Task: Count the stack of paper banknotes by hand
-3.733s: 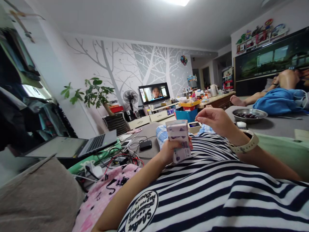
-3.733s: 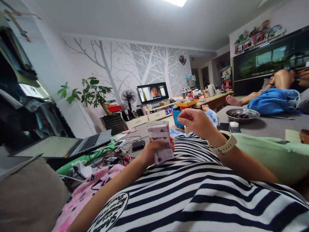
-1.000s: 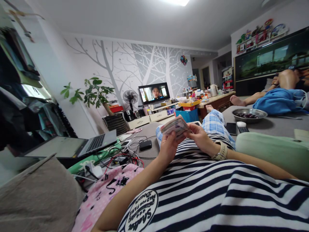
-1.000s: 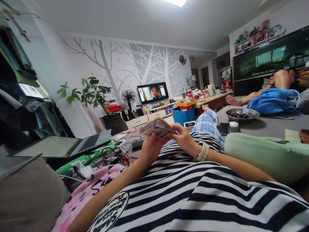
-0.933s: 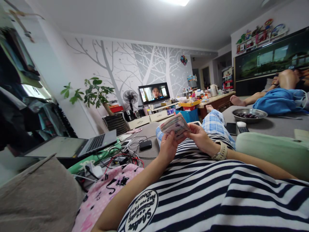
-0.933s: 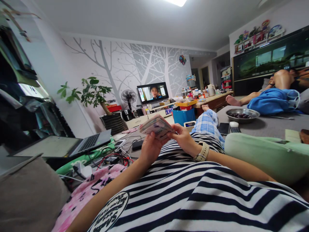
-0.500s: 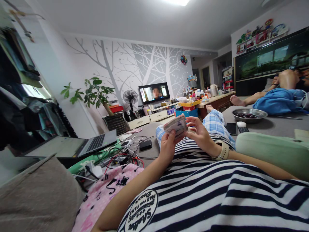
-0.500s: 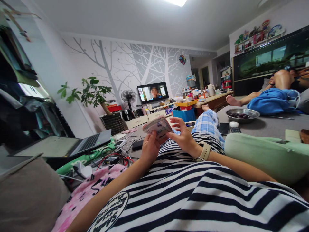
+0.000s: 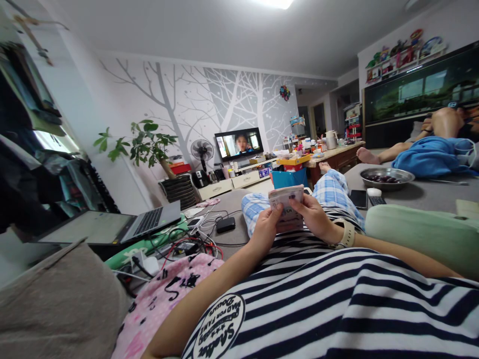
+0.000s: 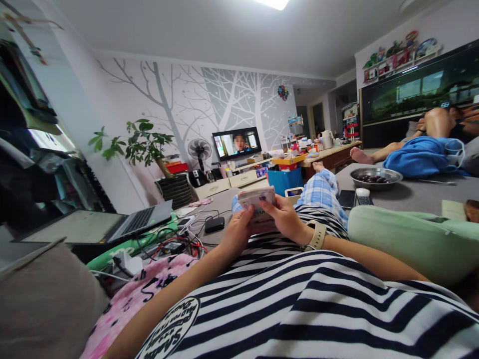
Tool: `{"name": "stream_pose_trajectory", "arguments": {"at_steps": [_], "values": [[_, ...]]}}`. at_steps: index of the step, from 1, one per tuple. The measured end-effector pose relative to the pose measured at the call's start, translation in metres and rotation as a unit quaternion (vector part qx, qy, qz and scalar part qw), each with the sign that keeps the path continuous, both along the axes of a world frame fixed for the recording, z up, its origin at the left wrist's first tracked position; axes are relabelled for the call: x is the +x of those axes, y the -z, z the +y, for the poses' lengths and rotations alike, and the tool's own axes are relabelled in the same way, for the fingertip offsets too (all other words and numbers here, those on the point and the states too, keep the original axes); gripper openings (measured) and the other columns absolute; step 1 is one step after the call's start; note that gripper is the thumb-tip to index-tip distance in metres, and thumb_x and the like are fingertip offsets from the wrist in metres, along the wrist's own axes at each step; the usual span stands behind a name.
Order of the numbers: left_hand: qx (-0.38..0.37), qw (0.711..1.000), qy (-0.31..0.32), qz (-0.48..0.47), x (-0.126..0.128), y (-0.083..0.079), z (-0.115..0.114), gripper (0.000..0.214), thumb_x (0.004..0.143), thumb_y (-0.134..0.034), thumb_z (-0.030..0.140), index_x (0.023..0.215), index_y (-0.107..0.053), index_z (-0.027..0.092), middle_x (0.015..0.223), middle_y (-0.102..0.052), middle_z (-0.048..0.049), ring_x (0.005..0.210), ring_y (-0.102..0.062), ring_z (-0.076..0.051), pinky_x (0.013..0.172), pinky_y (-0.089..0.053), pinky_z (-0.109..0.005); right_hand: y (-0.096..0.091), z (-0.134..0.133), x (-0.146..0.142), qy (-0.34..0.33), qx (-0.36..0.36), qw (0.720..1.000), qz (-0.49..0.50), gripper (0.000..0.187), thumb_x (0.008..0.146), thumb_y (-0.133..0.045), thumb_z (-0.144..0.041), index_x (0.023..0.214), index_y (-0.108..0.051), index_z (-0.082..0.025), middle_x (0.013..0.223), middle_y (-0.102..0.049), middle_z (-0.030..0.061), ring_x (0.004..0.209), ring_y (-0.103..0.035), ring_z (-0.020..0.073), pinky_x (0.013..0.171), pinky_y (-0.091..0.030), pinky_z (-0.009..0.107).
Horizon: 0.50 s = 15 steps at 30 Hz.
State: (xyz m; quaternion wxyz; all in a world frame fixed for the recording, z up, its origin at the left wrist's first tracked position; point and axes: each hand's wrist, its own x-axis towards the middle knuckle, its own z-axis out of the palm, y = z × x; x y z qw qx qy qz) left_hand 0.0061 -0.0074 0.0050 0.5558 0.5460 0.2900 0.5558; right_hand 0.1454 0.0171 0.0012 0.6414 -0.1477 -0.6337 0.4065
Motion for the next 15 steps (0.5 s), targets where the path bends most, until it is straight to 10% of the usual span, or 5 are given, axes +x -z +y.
{"name": "stream_pose_trajectory", "arguments": {"at_steps": [15], "values": [[0.015,0.999,0.039,0.013,0.0015,-0.0064,-0.0083,0.032,0.08,-0.064,0.044,0.096,-0.071,0.017,0.1,-0.073,-0.0122,0.103,-0.065,-0.032,0.086,-0.054,-0.045,-0.0017,-0.0012,0.0004,-0.07,-0.078,0.992,0.072,0.034,0.068,-0.073,-0.05,0.087,-0.067,-0.022,0.077,-0.068,0.0014,0.075,-0.061,0.0204,0.07,-0.05,0.034]]}}
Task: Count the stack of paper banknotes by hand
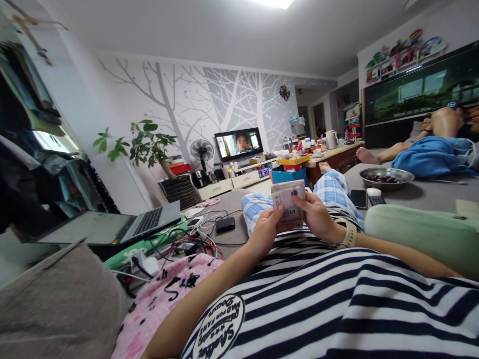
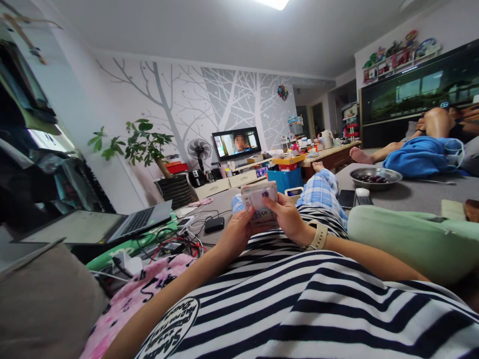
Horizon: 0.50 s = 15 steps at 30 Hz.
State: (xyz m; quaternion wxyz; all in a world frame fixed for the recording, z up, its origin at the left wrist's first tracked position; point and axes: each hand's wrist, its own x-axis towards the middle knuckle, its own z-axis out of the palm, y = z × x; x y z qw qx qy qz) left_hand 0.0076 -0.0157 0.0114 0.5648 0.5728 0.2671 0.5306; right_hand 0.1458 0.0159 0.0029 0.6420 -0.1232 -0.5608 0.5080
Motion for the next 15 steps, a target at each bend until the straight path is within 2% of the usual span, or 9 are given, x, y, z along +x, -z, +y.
{"name": "stream_pose_trajectory", "arguments": {"at_steps": [5,8,15], "values": [[-0.058,0.997,0.047,-0.021,-0.001,-0.0095,-0.0071,0.028,0.079,-0.066,0.034,0.098,-0.069,0.014,0.102,-0.072,-0.0147,0.099,-0.067,-0.032,0.086,-0.053,-0.048,0.0007,0.0005,-0.0002,0.016,-0.006,1.0,0.022,0.035,0.066,-0.073,-0.052,0.084,-0.066,-0.022,0.074,-0.068,0.0015,0.072,-0.062,0.0209,0.068,-0.05,0.035],[-0.078,0.995,0.053,-0.025,-0.001,-0.0104,-0.0081,0.029,0.079,-0.065,0.034,0.101,-0.068,0.014,0.101,-0.072,-0.015,0.102,-0.066,-0.032,0.086,-0.053,-0.049,0.0017,0.0011,0.0,0.022,-0.009,1.0,0.015,0.036,0.066,-0.073,-0.053,0.083,-0.067,-0.022,0.074,-0.069,0.0018,0.072,-0.062,0.0212,0.067,-0.05,0.035],[-0.043,0.999,-0.027,-0.014,0.0036,-0.0019,-0.0028,0.031,0.084,-0.058,0.041,0.101,-0.069,0.018,0.101,-0.073,-0.0099,0.105,-0.064,-0.03,0.087,-0.055,-0.047,0.0003,0.0013,-0.0014,-0.034,-0.047,0.998,0.013,0.034,0.068,-0.072,-0.048,0.088,-0.068,-0.021,0.077,-0.07,0.0027,0.076,-0.065,0.023,0.066,-0.051,0.034]]}}
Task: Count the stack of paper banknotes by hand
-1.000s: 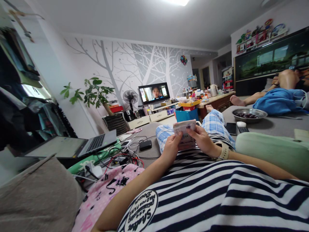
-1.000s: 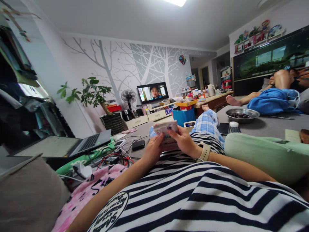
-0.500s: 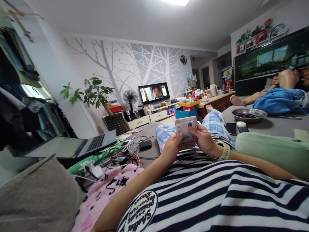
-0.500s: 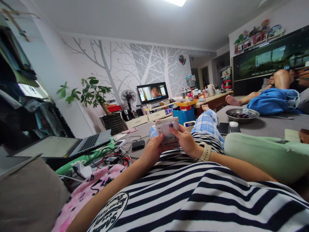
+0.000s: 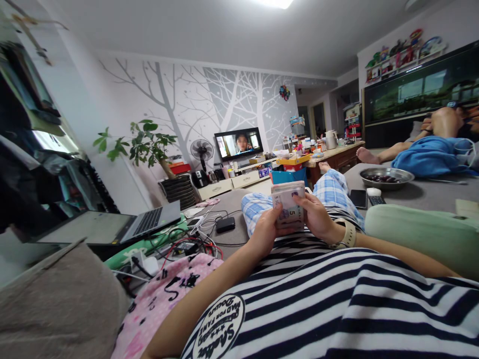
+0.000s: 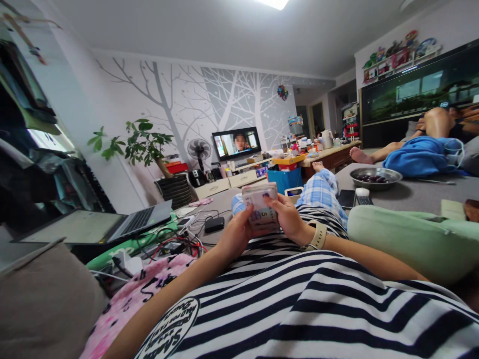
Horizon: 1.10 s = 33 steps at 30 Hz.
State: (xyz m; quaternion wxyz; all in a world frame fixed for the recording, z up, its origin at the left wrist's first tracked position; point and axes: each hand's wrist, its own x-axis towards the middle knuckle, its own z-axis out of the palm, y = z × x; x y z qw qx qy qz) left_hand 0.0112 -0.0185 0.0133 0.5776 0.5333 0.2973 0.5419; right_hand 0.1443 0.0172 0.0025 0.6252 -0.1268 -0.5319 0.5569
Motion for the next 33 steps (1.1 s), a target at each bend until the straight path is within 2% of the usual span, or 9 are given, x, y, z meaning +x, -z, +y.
{"name": "stream_pose_trajectory", "arguments": {"at_steps": [4,7,10,13,16,18,23,27,33], "values": [[-0.008,0.999,-0.046,-0.013,0.0,0.002,0.005,0.03,0.083,-0.06,0.038,0.103,-0.068,0.018,0.1,-0.073,-0.0089,0.1,-0.066,-0.029,0.082,-0.057,-0.045,-0.004,0.0,-0.003,-0.003,0.001,1.0,-0.017,0.04,0.069,-0.07,-0.053,0.093,-0.066,-0.021,0.087,-0.071,0.0034,0.082,-0.065,0.0229,0.067,-0.052,0.033],[-0.024,0.994,-0.094,-0.044,-0.001,0.001,0.01,0.032,0.083,-0.059,0.038,0.105,-0.065,0.015,0.098,-0.072,-0.0098,0.092,-0.068,-0.027,0.075,-0.058,-0.043,-0.004,0.002,-0.003,0.015,0.03,0.999,-0.043,0.04,0.074,-0.067,-0.055,0.097,-0.062,-0.023,0.092,-0.069,0.0025,0.084,-0.063,0.0202,0.068,-0.051,0.03],[-0.028,0.989,-0.126,-0.072,-0.002,0.0,0.014,0.035,0.084,-0.056,0.038,0.108,-0.063,0.013,0.095,-0.072,-0.0098,0.081,-0.069,-0.024,0.065,-0.059,-0.038,-0.002,0.005,0.002,0.112,0.086,0.988,-0.067,0.038,0.077,-0.066,-0.05,0.103,-0.057,-0.025,0.092,-0.065,0.0016,0.081,-0.059,0.0167,0.069,-0.049,0.028],[-0.033,0.989,-0.121,-0.083,-0.002,-0.001,0.014,0.035,0.085,-0.054,0.037,0.11,-0.062,0.013,0.093,-0.072,-0.0093,0.076,-0.069,-0.022,0.06,-0.057,-0.035,-0.001,0.007,0.008,0.239,0.158,0.952,-0.106,0.036,0.078,-0.069,-0.043,0.106,-0.056,-0.025,0.091,-0.06,0.0016,0.076,-0.055,0.015,0.065,-0.045,0.027],[-0.032,0.989,-0.118,-0.081,-0.002,-0.001,0.014,0.033,0.085,-0.055,0.036,0.109,-0.063,0.014,0.092,-0.071,-0.0081,0.076,-0.068,-0.021,0.061,-0.057,-0.034,-0.002,0.006,0.011,0.297,0.208,0.919,-0.156,0.026,0.08,-0.067,-0.041,0.097,-0.059,-0.023,0.081,-0.057,0.0003,0.068,-0.051,0.014,0.06,-0.041,0.028],[-0.031,0.989,-0.122,-0.077,-0.001,0.0,0.014,0.033,0.085,-0.056,0.036,0.108,-0.063,0.015,0.093,-0.071,-0.0077,0.077,-0.068,-0.021,0.06,-0.057,-0.033,-0.002,0.007,0.011,0.287,0.207,0.92,-0.169,0.024,0.081,-0.065,-0.042,0.091,-0.058,-0.022,0.073,-0.054,-0.0015,0.062,-0.049,0.0132,0.056,-0.039,0.027],[-0.039,0.991,-0.116,-0.055,-0.001,0.0,0.013,0.034,0.086,-0.054,0.037,0.11,-0.063,0.015,0.095,-0.071,-0.0088,0.076,-0.068,-0.022,0.057,-0.057,-0.034,0.0,0.012,0.009,0.229,0.159,0.948,-0.155,0.026,0.078,-0.068,-0.043,0.084,-0.054,-0.022,0.063,-0.053,-0.0038,0.056,-0.047,0.0131,0.053,-0.038,0.027],[-0.041,0.991,-0.115,-0.048,-0.001,0.0,0.012,0.033,0.086,-0.055,0.038,0.108,-0.064,0.015,0.094,-0.071,-0.0087,0.075,-0.068,-0.022,0.056,-0.056,-0.033,0.0,0.013,0.009,0.235,0.148,0.949,-0.151,0.026,0.076,-0.07,-0.04,0.083,-0.054,-0.022,0.062,-0.055,-0.0037,0.057,-0.049,0.0133,0.054,-0.039,0.027],[-0.024,0.992,-0.114,-0.045,-0.001,0.002,0.013,0.032,0.084,-0.058,0.035,0.108,-0.065,0.014,0.101,-0.071,-0.0102,0.081,-0.069,-0.023,0.064,-0.059,-0.037,-0.001,0.011,0.009,0.237,0.142,0.951,-0.137,0.029,0.075,-0.07,-0.044,0.081,-0.055,-0.02,0.062,-0.055,-0.0033,0.056,-0.049,0.0125,0.052,-0.038,0.026]]}}
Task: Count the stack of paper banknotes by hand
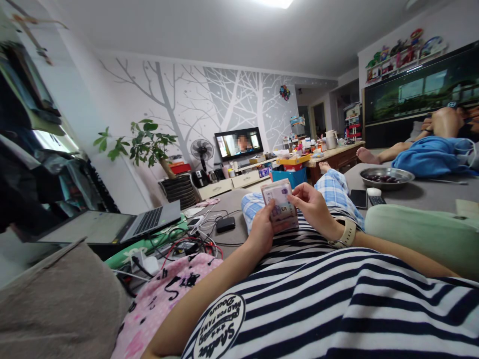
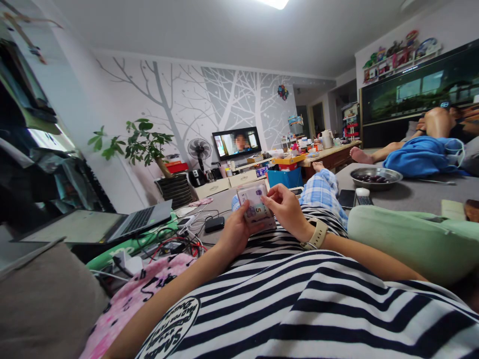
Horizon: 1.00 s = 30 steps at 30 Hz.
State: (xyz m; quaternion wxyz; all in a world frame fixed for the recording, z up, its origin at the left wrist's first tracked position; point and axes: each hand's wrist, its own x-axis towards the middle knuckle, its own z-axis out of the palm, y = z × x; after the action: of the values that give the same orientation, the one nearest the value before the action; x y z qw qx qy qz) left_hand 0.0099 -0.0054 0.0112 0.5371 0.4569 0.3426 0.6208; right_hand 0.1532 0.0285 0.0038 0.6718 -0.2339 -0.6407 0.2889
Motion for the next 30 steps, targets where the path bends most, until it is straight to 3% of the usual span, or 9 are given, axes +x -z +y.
{"name": "stream_pose_trajectory", "arguments": {"at_steps": [12,22,30], "values": [[-0.006,1.0,0.008,0.007,-0.0001,-0.0006,0.0015,0.028,0.079,-0.063,0.026,0.104,-0.065,0.014,0.097,-0.072,-0.0096,0.077,-0.068,-0.021,0.062,-0.058,-0.032,0.0003,0.0015,-0.0004,0.04,0.008,0.999,-0.02,0.03,0.078,-0.067,-0.044,0.069,-0.053,-0.019,0.062,-0.05,-0.0026,0.055,-0.043,0.0116,0.051,-0.034,0.026],[-0.057,0.998,-0.009,-0.014,0.0014,-0.0038,0.0021,0.038,0.086,-0.054,0.039,0.116,-0.063,0.016,0.102,-0.071,-0.0099,0.074,-0.068,-0.02,0.058,-0.056,-0.031,0.0023,0.0037,-0.0011,0.04,0.002,0.999,-0.024,0.028,0.08,-0.065,-0.043,0.07,-0.054,-0.019,0.062,-0.051,-0.0023,0.055,-0.044,0.0117,0.051,-0.035,0.026],[-0.09,0.995,-0.02,-0.042,0.001,-0.0052,0.0064,0.038,0.088,-0.05,0.04,0.115,-0.062,0.016,0.089,-0.071,-0.0075,0.065,-0.066,-0.018,0.057,-0.055,-0.031,0.0041,-0.0012,-0.003,0.048,0.035,0.998,-0.03,0.024,0.082,-0.062,-0.042,0.077,-0.058,-0.019,0.064,-0.055,-0.0013,0.058,-0.048,0.0131,0.054,-0.038,0.026]]}}
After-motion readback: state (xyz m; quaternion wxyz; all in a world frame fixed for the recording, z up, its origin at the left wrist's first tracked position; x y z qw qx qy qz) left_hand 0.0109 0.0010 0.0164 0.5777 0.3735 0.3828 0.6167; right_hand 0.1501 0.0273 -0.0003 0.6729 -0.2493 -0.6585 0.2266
